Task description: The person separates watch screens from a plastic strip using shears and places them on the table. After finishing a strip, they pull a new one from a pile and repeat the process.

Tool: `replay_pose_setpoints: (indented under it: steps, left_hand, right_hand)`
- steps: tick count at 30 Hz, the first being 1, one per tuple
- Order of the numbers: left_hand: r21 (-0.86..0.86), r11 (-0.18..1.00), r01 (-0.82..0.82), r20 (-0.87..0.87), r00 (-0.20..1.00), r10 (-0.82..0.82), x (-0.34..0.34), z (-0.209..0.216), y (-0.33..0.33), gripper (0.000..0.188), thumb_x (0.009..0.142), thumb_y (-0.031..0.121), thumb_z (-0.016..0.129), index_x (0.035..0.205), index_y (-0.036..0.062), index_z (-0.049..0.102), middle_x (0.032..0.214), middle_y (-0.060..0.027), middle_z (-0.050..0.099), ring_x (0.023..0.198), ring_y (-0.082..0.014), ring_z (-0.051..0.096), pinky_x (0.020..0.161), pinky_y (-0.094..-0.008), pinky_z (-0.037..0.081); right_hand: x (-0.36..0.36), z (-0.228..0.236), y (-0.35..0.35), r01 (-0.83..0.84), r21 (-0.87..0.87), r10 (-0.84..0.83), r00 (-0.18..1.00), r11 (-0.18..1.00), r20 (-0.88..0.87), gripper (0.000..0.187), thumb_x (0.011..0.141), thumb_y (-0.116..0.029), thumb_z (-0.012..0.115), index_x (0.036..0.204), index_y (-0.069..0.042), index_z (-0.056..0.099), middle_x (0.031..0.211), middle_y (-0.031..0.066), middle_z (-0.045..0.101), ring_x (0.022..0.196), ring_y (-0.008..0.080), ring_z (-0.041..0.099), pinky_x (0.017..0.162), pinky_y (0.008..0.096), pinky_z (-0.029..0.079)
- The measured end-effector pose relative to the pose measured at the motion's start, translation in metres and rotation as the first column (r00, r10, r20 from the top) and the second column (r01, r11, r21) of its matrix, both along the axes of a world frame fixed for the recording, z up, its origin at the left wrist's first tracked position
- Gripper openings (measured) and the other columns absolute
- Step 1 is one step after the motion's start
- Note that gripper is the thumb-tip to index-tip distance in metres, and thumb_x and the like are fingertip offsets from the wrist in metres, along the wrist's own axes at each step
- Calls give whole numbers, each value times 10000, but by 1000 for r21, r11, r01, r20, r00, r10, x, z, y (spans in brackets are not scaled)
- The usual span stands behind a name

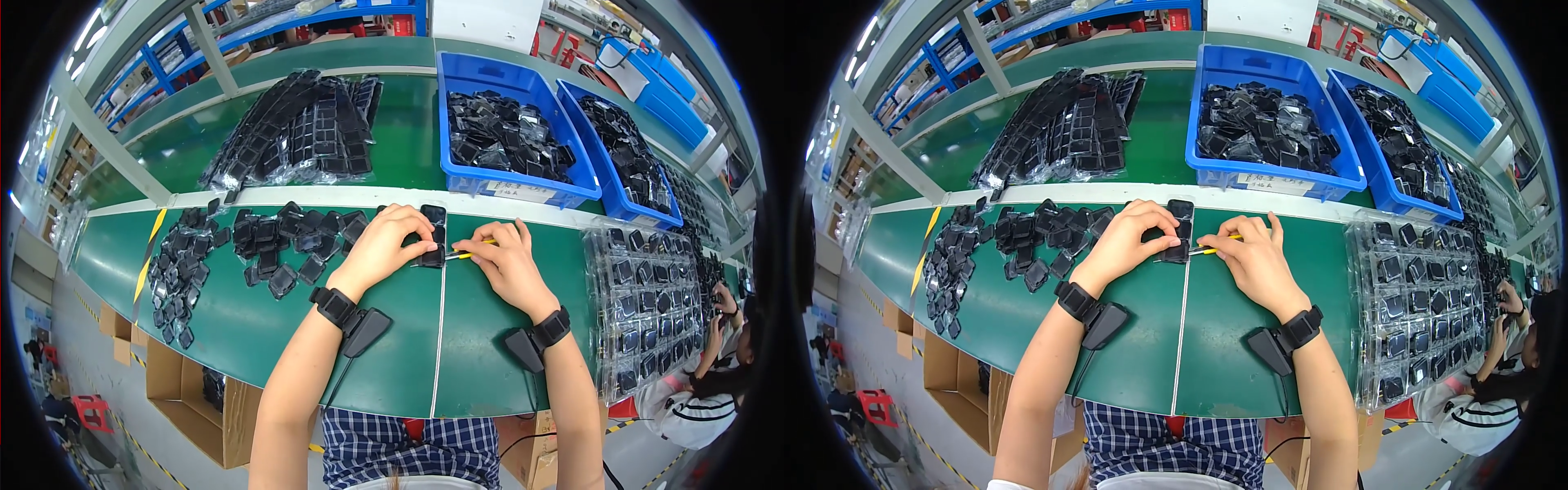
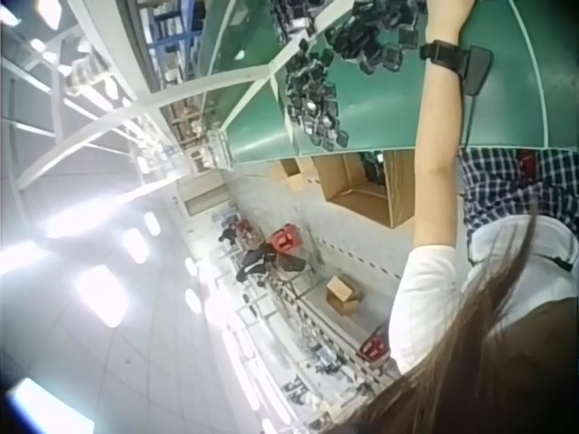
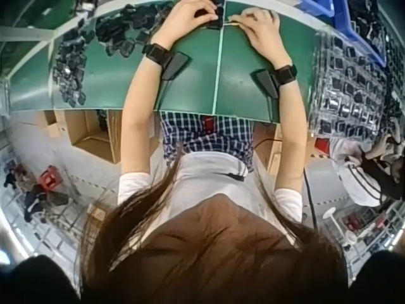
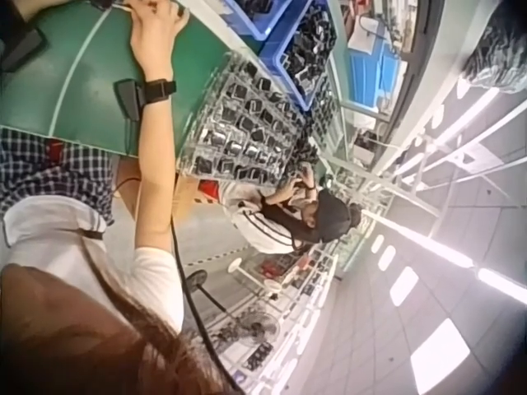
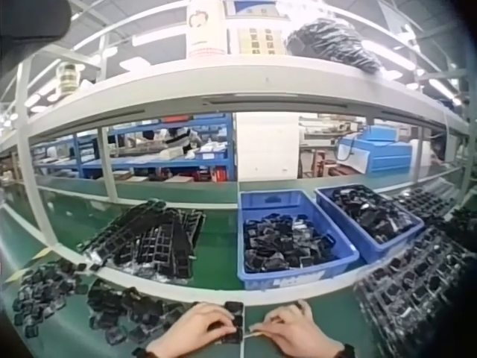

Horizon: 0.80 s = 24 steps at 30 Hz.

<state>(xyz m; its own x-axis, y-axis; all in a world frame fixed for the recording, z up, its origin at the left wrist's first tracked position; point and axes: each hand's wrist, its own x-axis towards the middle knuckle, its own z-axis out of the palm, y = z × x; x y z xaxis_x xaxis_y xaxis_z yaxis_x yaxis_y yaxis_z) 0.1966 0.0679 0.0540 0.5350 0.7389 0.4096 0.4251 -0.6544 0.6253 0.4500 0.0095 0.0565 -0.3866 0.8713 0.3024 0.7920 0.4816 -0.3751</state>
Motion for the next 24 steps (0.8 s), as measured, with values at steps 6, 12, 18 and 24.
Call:
replay_pose_setpoints:
  steps: [6, 12, 18, 24]
  left_hand:
    - [-1, 1000, 27, -7, 1000, -27, 1, 2, 0, 136, 855, 141, 791, 894, 40, 709, 1052, -58, 709, 1058, -262, 620, 961, -392, 492]
    - [21, 999, -26, 20, 999, 26, -6, -2, -3, 133, 865, 123, 776, 929, 40, 694, 1074, -63, 701, 1057, -266, 616, 963, -390, 486]
    - [134, 957, -257, -25, 965, 262, -32, -1, -1, 301, 835, 195, 799, 1091, 72, 700, 1129, -53, 700, 1155, -276, 613, 1093, -438, 433]
    - [203, 978, -41, -182, 980, 79, -20, 18, -20, 489, 773, 327, 851, 1194, 126, 707, 1196, -28, 713, 1246, -243, 607, 1255, -523, 243]
  right_hand:
    - [7, 1, 3, -63, -12, 63, 998, 998, -14, 316, 926, -53, 680, 1179, -226, 758, 1077, -1, 581, 1134, 208, 567, 1217, 605, 194]
    - [35, 11, -2, -45, -66, 44, 999, 997, -15, 315, 925, -57, 683, 1185, -221, 752, 1080, 9, 586, 1132, 215, 566, 1214, 601, 205]
    - [38, 9, -4, 91, 37, -89, 995, 995, -53, 314, 927, -79, 692, 1206, -214, 743, 1085, 14, 590, 1087, 221, 579, 1185, 573, 278]
    - [27, 4, -7, 68, 9, -68, 997, 998, -31, 315, 916, -49, 685, 1197, -178, 748, 1055, 32, 583, 1076, 233, 569, 1157, 501, 311]
